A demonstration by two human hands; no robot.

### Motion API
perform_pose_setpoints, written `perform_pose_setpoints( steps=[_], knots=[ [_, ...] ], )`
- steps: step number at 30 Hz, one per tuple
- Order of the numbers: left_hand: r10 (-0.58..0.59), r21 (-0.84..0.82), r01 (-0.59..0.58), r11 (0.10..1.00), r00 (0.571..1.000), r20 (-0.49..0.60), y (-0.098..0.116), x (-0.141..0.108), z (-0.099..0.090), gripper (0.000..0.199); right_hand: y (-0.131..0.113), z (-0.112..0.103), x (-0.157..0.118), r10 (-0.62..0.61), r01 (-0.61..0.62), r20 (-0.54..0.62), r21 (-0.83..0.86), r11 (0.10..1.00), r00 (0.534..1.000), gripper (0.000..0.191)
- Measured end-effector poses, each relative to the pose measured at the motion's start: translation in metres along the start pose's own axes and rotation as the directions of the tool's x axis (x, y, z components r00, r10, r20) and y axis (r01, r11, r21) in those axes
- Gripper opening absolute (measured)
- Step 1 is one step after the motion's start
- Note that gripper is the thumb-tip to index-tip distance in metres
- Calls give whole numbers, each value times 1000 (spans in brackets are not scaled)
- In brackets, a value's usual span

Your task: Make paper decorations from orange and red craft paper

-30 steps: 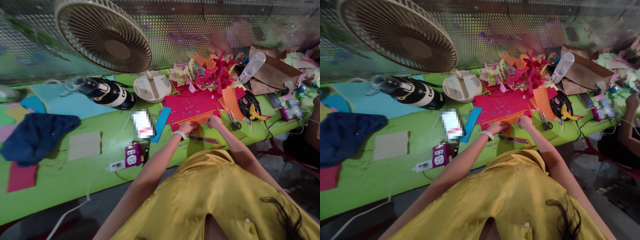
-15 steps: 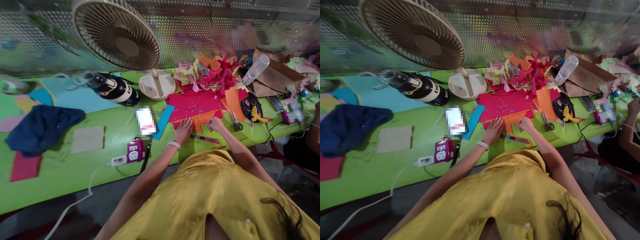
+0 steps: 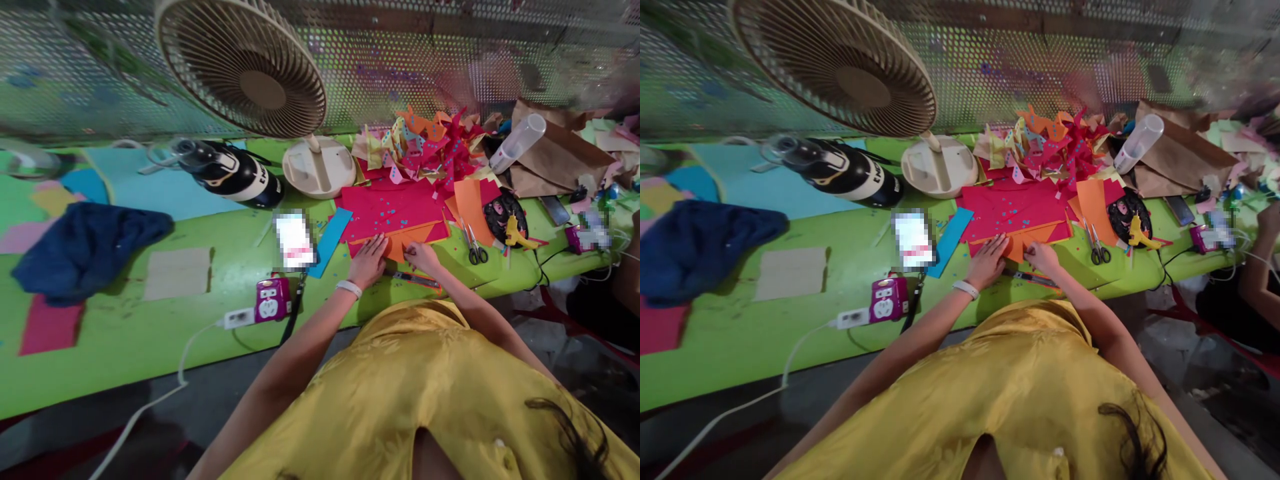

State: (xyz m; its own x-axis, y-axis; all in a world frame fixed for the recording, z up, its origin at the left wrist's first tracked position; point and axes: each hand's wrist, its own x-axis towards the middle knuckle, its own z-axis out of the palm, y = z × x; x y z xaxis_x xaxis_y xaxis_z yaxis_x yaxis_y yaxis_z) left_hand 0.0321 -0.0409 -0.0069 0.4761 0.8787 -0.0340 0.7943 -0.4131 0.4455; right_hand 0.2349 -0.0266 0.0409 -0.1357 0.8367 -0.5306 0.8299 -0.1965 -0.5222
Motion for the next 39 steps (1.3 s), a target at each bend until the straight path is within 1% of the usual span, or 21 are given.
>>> perform_pose_setpoints(
  steps=[3,5,6,8,10,15,18,23,30,35,39],
  knots=[
    [-2,-19,2,1000,1000,-20,2,0,1,64,-1,1,0,-4,4,-55,-1,1000,998,19],
    [-20,-34,19,999,998,-51,5,0,2,62,-2,1,0,-59,59,-129,-4,998,990,31],
    [-27,-38,25,999,998,-64,5,1,3,61,-2,2,1,-102,102,-161,-7,995,982,33],
    [-30,-38,27,999,997,-75,7,1,4,58,0,2,3,-185,185,-189,-17,983,964,25],
    [-28,-37,26,999,997,-75,7,1,3,55,2,3,6,-200,202,-177,-11,979,964,19],
    [-56,-56,52,997,996,-70,9,2,0,53,3,9,17,-60,68,-119,67,995,991,24],
    [-82,-65,76,995,992,-100,10,3,1,54,-1,12,21,0,8,-99,82,997,995,25],
    [-52,-50,47,998,993,-105,9,3,6,49,-10,9,28,91,-84,-59,104,991,994,22],
    [-22,-2,21,1000,991,-129,7,1,10,49,-12,2,38,144,-144,9,130,981,990,24],
    [-6,-11,5,1000,993,-120,7,0,11,50,-17,1,40,166,-162,-26,122,979,986,29],
    [4,-8,-4,1000,995,-103,6,0,10,51,-19,2,36,164,-157,-69,102,982,984,32]
  ],
)
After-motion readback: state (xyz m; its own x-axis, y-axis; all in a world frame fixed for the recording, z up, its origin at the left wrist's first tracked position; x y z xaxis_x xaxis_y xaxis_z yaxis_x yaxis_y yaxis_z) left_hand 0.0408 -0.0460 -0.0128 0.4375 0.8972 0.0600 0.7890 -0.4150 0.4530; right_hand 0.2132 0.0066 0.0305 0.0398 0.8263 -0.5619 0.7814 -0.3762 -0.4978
